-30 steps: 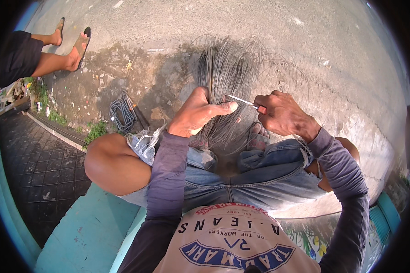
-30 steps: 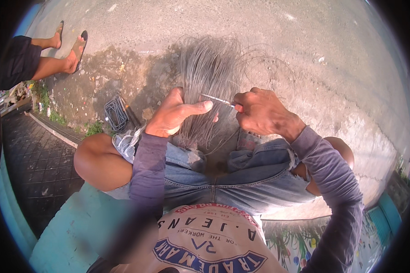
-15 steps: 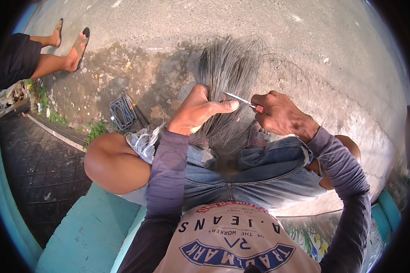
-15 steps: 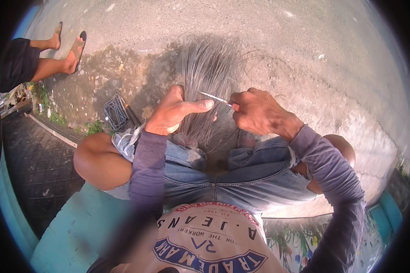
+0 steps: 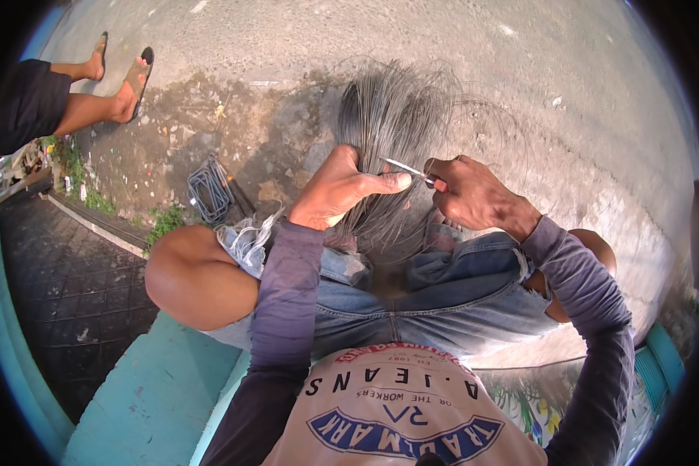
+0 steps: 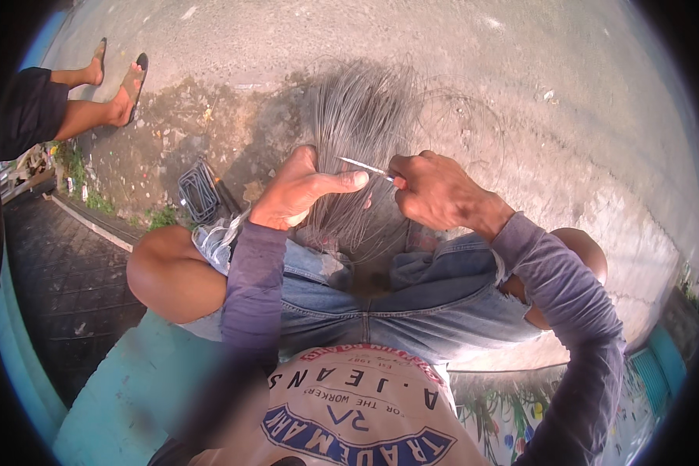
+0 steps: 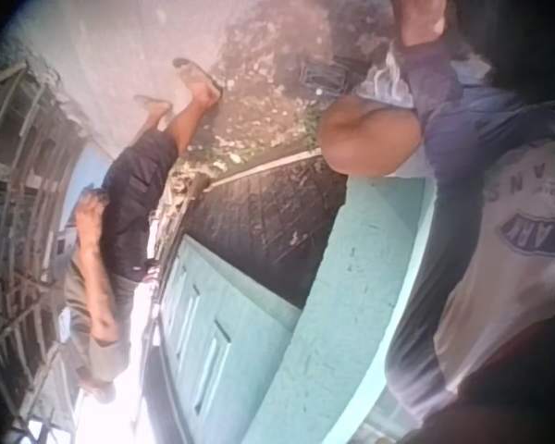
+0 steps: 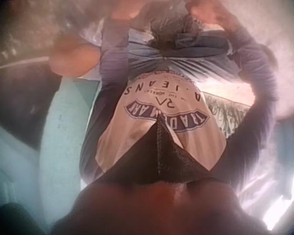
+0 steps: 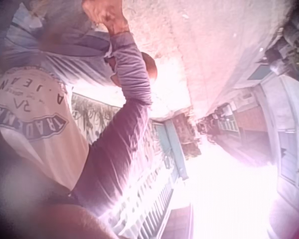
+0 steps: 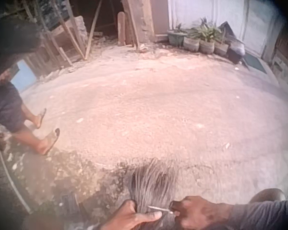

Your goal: The person sits on the ground and uses pliers to cut a coiled metal wire into shorter pieces. The person repeatedly positions the pliers and snips the wire, accumulating cut segments on the ground.

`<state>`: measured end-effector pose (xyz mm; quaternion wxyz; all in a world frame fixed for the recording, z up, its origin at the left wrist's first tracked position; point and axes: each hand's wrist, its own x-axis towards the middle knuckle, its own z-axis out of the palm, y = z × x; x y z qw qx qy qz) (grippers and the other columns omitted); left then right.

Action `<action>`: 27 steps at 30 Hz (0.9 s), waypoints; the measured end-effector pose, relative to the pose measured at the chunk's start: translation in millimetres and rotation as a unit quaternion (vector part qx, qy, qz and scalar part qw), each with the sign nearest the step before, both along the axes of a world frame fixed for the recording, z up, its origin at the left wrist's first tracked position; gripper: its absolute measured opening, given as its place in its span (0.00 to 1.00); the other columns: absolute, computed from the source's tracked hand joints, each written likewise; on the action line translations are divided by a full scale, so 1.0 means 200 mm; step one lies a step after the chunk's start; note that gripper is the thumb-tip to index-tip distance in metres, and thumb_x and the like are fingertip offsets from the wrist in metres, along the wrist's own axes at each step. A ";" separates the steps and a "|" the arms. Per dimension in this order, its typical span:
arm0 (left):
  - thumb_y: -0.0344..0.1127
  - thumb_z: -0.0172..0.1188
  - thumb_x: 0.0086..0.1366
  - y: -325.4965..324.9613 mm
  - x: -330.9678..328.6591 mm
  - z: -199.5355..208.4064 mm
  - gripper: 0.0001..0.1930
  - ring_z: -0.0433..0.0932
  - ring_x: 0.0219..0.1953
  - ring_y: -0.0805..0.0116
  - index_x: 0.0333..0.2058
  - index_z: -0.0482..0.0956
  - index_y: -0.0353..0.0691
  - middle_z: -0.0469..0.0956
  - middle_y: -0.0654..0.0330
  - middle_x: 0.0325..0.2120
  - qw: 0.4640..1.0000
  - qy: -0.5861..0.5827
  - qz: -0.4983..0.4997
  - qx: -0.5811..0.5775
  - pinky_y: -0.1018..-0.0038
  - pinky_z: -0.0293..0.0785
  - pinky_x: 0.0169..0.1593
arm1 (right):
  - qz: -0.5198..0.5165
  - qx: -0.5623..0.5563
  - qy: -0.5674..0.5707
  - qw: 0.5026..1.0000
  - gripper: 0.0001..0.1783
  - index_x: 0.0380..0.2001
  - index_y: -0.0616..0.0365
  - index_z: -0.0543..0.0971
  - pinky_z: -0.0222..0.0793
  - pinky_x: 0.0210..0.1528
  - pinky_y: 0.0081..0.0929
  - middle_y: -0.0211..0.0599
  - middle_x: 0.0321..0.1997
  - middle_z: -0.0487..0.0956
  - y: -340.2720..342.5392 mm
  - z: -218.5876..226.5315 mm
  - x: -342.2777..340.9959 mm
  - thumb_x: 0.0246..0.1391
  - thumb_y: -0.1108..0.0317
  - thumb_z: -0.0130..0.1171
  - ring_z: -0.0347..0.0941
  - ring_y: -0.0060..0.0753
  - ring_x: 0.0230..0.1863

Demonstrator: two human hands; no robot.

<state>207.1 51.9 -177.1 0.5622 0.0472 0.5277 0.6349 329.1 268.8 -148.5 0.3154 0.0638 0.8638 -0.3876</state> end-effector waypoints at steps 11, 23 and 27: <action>0.24 0.78 0.62 0.00 -0.01 0.02 0.13 0.88 0.35 0.66 0.43 0.87 0.26 0.89 0.54 0.37 0.999 -0.024 -0.028 -0.008 0.66 0.85 0.40 | 0.026 0.016 0.029 0.999 0.04 0.31 0.61 0.78 0.77 0.41 0.55 0.53 0.33 0.82 0.01 -0.06 0.04 0.55 0.71 0.58 0.82 0.65 0.38; 0.28 0.79 0.62 -0.01 0.00 -0.04 0.14 0.86 0.36 0.70 0.44 0.88 0.27 0.89 0.56 0.38 0.999 0.024 -0.037 -0.025 0.68 0.84 0.41 | 0.018 0.003 0.046 0.999 0.04 0.31 0.62 0.78 0.76 0.41 0.56 0.54 0.32 0.81 0.01 -0.05 0.05 0.55 0.72 0.58 0.81 0.68 0.37; 0.28 0.80 0.62 0.01 -0.01 0.04 0.13 0.85 0.37 0.71 0.43 0.88 0.28 0.89 0.57 0.38 0.999 -0.016 -0.030 -0.011 0.68 0.83 0.41 | -0.003 0.004 0.013 1.000 0.04 0.29 0.62 0.77 0.77 0.42 0.55 0.52 0.34 0.82 -0.01 -0.04 0.04 0.53 0.72 0.59 0.82 0.65 0.38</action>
